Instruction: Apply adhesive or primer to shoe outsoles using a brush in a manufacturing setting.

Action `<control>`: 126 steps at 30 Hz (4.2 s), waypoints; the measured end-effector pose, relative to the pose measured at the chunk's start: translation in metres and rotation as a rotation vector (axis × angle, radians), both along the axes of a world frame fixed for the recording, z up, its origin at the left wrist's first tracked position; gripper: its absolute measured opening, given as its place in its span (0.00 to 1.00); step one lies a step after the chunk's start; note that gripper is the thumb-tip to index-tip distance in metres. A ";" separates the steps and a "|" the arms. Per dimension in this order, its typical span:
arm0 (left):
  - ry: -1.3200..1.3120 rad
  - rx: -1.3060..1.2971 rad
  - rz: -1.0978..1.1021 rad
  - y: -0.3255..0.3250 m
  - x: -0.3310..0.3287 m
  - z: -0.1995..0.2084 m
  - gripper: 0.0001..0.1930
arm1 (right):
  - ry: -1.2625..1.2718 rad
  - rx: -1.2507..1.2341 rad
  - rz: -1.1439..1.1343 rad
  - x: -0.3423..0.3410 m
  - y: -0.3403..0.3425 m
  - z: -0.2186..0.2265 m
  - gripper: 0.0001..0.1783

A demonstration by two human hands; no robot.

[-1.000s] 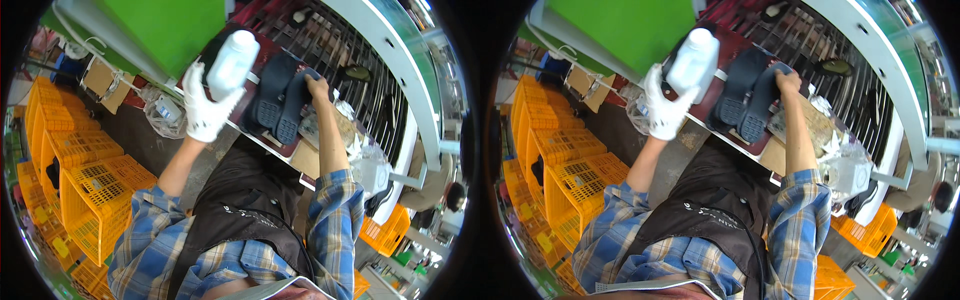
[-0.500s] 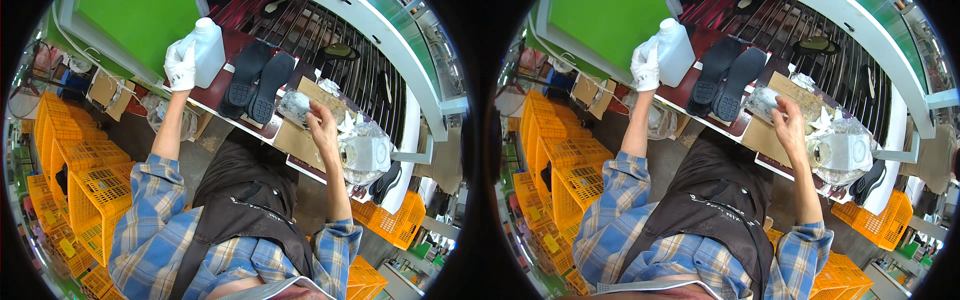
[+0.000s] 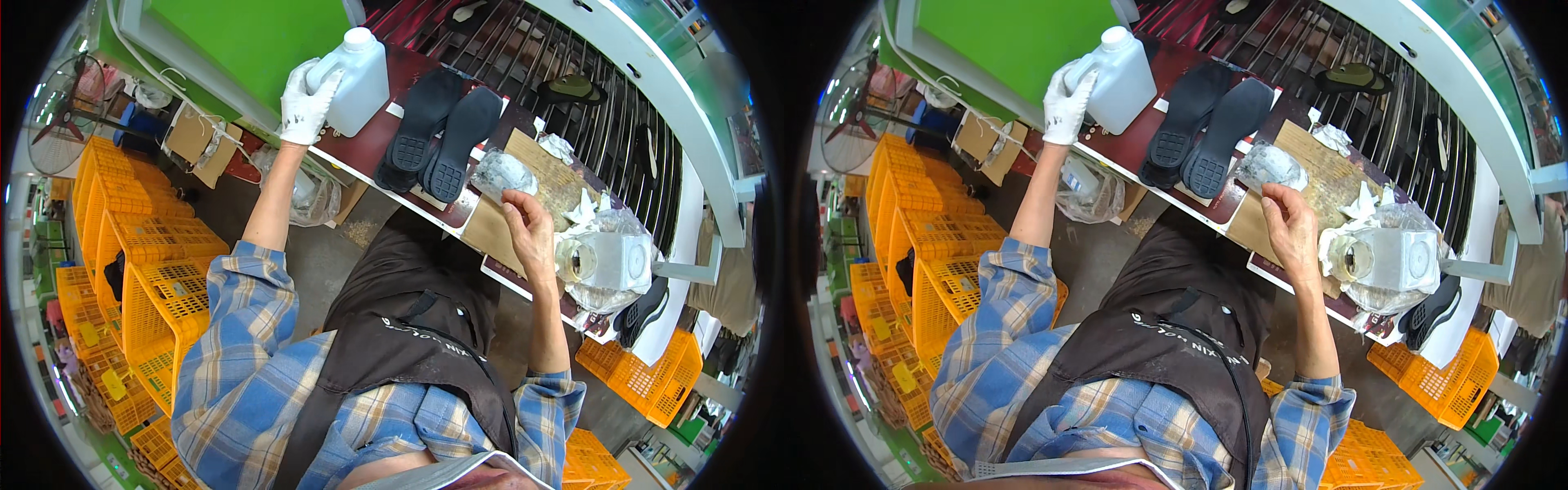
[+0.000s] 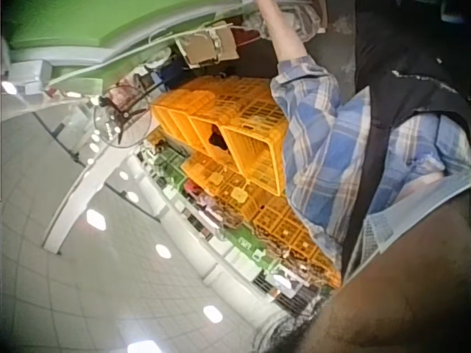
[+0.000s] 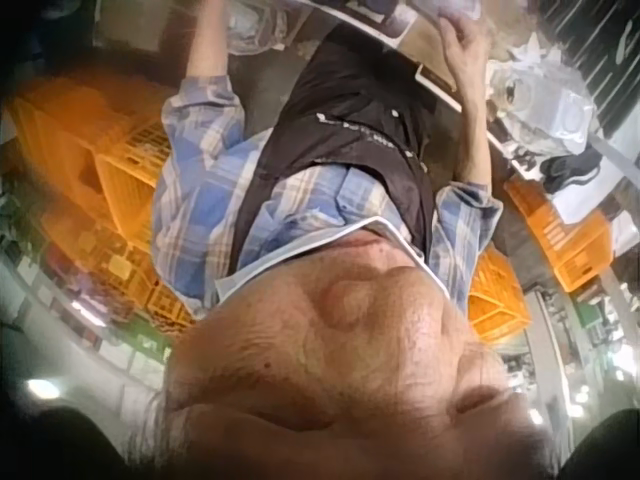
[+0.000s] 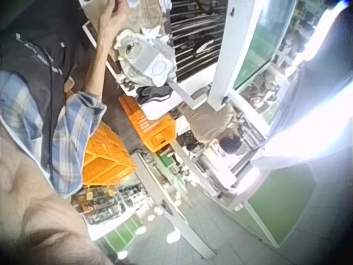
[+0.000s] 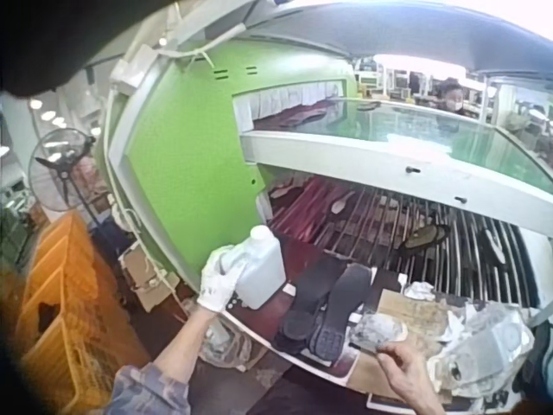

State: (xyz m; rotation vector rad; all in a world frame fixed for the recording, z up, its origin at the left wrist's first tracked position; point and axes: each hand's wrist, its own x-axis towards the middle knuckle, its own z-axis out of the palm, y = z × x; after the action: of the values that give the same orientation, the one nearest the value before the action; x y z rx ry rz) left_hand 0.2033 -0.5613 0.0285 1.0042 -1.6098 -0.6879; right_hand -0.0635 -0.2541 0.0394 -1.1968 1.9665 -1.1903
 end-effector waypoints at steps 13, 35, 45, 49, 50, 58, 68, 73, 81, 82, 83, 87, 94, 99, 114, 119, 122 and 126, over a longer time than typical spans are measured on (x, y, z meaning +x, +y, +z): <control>-0.062 -0.528 0.164 0.025 -0.011 0.025 0.26 | 0.289 -0.108 0.075 -0.002 0.018 0.014 0.09; -0.964 -0.282 -0.502 0.143 -0.059 -0.004 0.36 | 0.174 -0.135 -0.065 0.046 0.034 -0.016 0.16; -0.629 -0.420 -0.484 0.138 -0.017 -0.018 0.22 | -0.021 -0.109 0.033 0.083 -0.033 -0.044 0.29; -0.352 -0.458 -0.082 0.117 0.030 -0.031 0.15 | -0.002 -0.071 0.045 0.083 -0.027 -0.048 0.29; -0.238 -0.188 -0.018 0.102 0.036 -0.033 0.18 | -0.019 -0.085 0.030 0.084 -0.025 -0.048 0.29; -0.248 -0.080 -0.050 0.032 0.006 -0.036 0.51 | 0.101 -0.142 -0.054 0.082 -0.023 -0.045 0.26; -0.146 0.117 0.211 0.063 -0.056 -0.036 0.42 | 0.073 -0.117 -0.040 0.083 -0.025 -0.050 0.27; -0.208 0.026 0.174 0.076 -0.065 -0.033 0.47 | 0.089 -0.107 -0.011 0.084 -0.026 -0.053 0.27; -0.435 -0.250 0.330 0.020 -0.001 -0.057 0.23 | 0.034 -0.073 -0.059 0.078 -0.013 -0.054 0.26; -0.623 -0.217 0.400 0.006 0.000 -0.057 0.28 | 0.035 -0.062 -0.074 0.079 -0.013 -0.055 0.26; -0.755 -0.123 0.355 -0.005 -0.001 -0.058 0.31 | 0.020 -0.040 -0.077 0.080 -0.012 -0.056 0.25; -1.138 0.144 0.256 -0.031 -0.024 -0.055 0.38 | 0.016 -0.125 -0.048 0.081 -0.008 -0.063 0.25; -1.278 0.262 0.212 -0.048 -0.035 -0.044 0.24 | 0.130 -0.159 -0.091 0.065 0.015 -0.069 0.22; -1.301 0.397 0.054 -0.066 -0.030 -0.039 0.26 | 0.129 -0.211 -0.093 0.060 0.025 -0.065 0.19; -1.348 0.332 0.048 -0.081 -0.023 -0.057 0.24 | 0.345 -0.214 -0.224 0.035 0.082 -0.013 0.10; -1.299 0.280 -0.005 -0.082 -0.021 -0.057 0.25 | 0.517 -0.136 -0.415 -0.002 0.118 0.009 0.10; -1.336 0.382 0.040 -0.074 -0.025 -0.044 0.27 | 0.560 -0.127 -0.444 -0.011 0.128 0.012 0.10; -1.403 0.483 0.038 -0.056 -0.029 -0.023 0.38 | 0.594 -0.126 -0.424 -0.012 0.127 0.008 0.10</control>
State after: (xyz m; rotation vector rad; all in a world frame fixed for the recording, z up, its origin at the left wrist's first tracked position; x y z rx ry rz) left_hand 0.1746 -0.6169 0.0060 2.1334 -2.6252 -0.2835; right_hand -0.0755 -0.1267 0.0475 -1.3496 2.7269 -1.2711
